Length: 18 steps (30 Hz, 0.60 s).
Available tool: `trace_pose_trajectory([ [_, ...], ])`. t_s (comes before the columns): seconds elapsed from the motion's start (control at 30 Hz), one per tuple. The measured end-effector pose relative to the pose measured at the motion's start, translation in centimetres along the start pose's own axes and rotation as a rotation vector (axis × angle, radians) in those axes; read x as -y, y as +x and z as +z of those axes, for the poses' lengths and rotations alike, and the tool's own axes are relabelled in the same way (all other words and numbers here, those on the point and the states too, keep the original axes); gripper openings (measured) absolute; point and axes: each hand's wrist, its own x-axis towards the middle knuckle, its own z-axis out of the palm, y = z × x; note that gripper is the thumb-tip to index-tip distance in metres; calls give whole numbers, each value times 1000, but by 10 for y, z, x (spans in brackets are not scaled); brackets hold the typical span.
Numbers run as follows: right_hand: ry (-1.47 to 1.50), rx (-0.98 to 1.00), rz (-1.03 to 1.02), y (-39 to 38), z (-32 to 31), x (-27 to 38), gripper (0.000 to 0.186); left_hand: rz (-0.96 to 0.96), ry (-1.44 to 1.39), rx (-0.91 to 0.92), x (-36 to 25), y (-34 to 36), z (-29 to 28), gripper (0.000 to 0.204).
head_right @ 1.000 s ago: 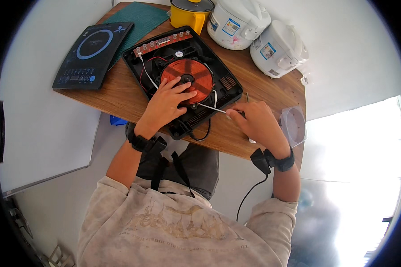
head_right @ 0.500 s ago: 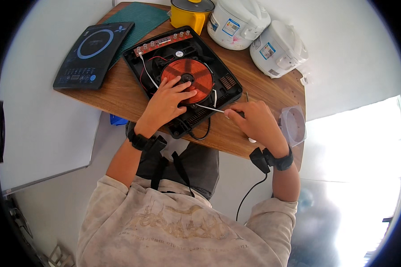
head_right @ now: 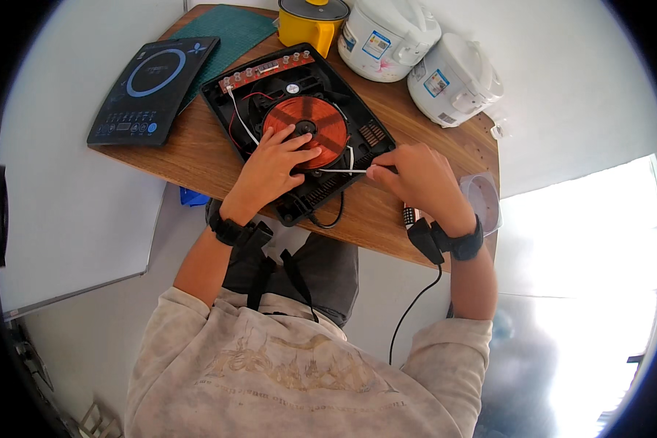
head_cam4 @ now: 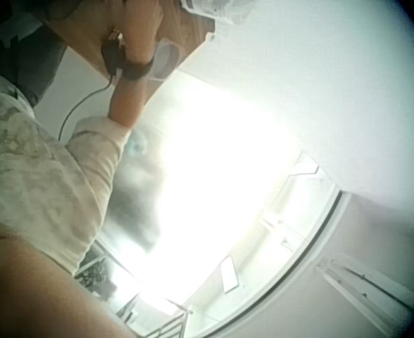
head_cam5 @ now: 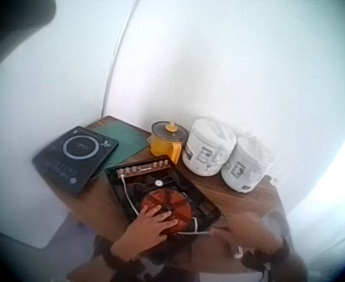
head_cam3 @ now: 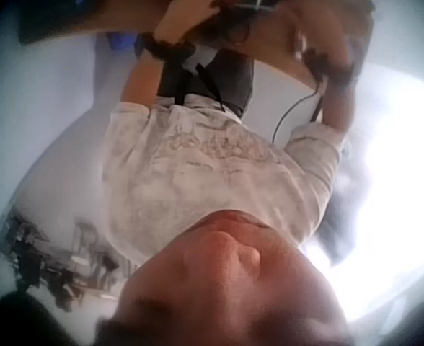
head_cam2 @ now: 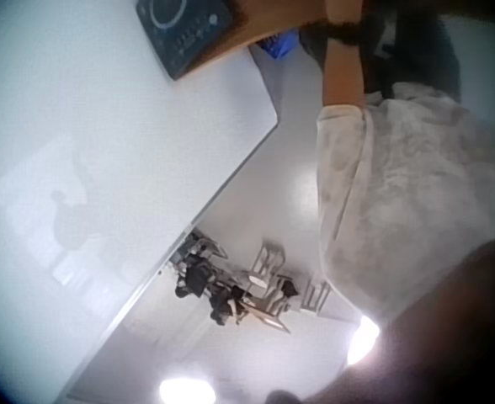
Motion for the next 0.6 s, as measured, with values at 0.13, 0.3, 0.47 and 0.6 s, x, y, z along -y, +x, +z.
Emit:
trace_pose_trajectory([
  [0.13, -62, -131, -91, 4, 3, -4, 21, 10, 23, -9, -3, 1, -1, 60],
  [0.3, -302, -224, -176, 9, 2, 15, 14, 18, 22, -25, -1, 0, 1, 59],
  [0.47, -451, -312, -340, 18, -1, 16, 18, 15, 5, -12, -3, 1, -2, 58],
  [0.6, -569, -430, -463, 18, 3, 17, 20, 6, 3, -23, -2, 0, 0, 58],
])
